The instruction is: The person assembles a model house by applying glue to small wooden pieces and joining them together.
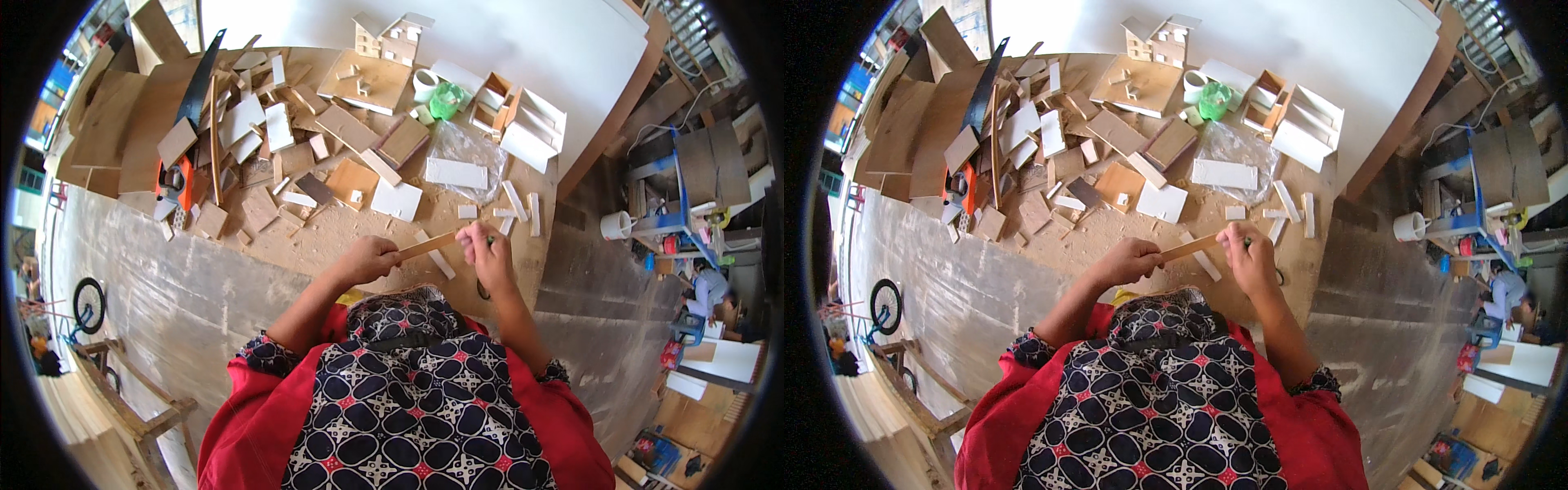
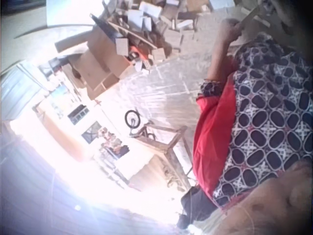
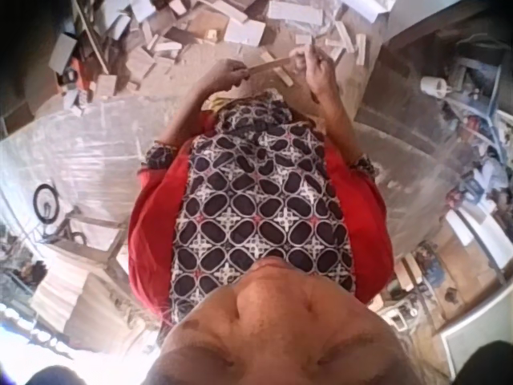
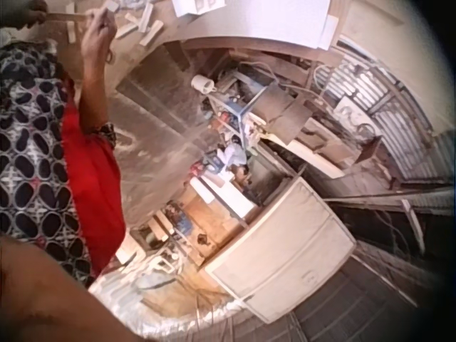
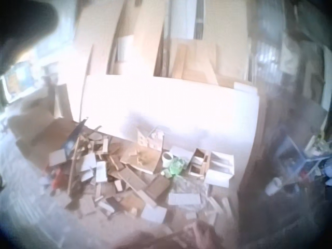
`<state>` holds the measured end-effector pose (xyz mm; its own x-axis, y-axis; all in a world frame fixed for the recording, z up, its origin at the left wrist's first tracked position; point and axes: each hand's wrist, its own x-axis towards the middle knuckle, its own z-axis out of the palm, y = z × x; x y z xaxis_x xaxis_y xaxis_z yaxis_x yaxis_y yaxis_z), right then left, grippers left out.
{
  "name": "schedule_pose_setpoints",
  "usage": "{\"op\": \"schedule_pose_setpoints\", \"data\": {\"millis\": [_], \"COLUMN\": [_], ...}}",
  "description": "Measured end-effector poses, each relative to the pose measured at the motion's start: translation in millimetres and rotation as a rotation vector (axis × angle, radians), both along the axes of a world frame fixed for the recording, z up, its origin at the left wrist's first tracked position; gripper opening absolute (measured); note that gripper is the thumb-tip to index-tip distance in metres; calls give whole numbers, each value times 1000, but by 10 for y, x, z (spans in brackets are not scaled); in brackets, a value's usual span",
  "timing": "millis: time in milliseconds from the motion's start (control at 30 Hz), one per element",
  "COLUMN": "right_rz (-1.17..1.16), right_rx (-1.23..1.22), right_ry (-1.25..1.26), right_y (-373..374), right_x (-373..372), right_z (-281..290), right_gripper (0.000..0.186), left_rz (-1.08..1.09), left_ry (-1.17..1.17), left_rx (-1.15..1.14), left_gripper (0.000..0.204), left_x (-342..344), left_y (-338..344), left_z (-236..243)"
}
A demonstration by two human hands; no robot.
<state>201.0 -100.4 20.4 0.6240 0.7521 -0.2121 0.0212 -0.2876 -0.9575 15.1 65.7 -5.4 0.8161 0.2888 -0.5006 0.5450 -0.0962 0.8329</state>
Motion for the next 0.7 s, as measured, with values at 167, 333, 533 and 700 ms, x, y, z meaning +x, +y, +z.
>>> {"op": "schedule_pose_setpoints", "data": {"millis": [167, 333, 533, 700], "right_rz": [280, 355, 389, 367], "right_rx": [87, 98, 110, 123], "right_ry": [145, -40, -346, -365], "right_y": [3, 281, 389, 396], "right_x": [-50, -241, -282, -326], "right_z": [-160, -375, -383, -367], "right_gripper": [54, 41, 30, 29], "left_rz": [-62, -88, -78, -16], "left_ry": [154, 157, 99, 53], "left_rx": [-25, -89, -103, -92], "left_gripper": [30, 30, 30, 29], "left_x": [30, 56, 15, -6], "left_y": [52, 112, 140, 95], "left_z": [-88, -54, -110, -213]}}
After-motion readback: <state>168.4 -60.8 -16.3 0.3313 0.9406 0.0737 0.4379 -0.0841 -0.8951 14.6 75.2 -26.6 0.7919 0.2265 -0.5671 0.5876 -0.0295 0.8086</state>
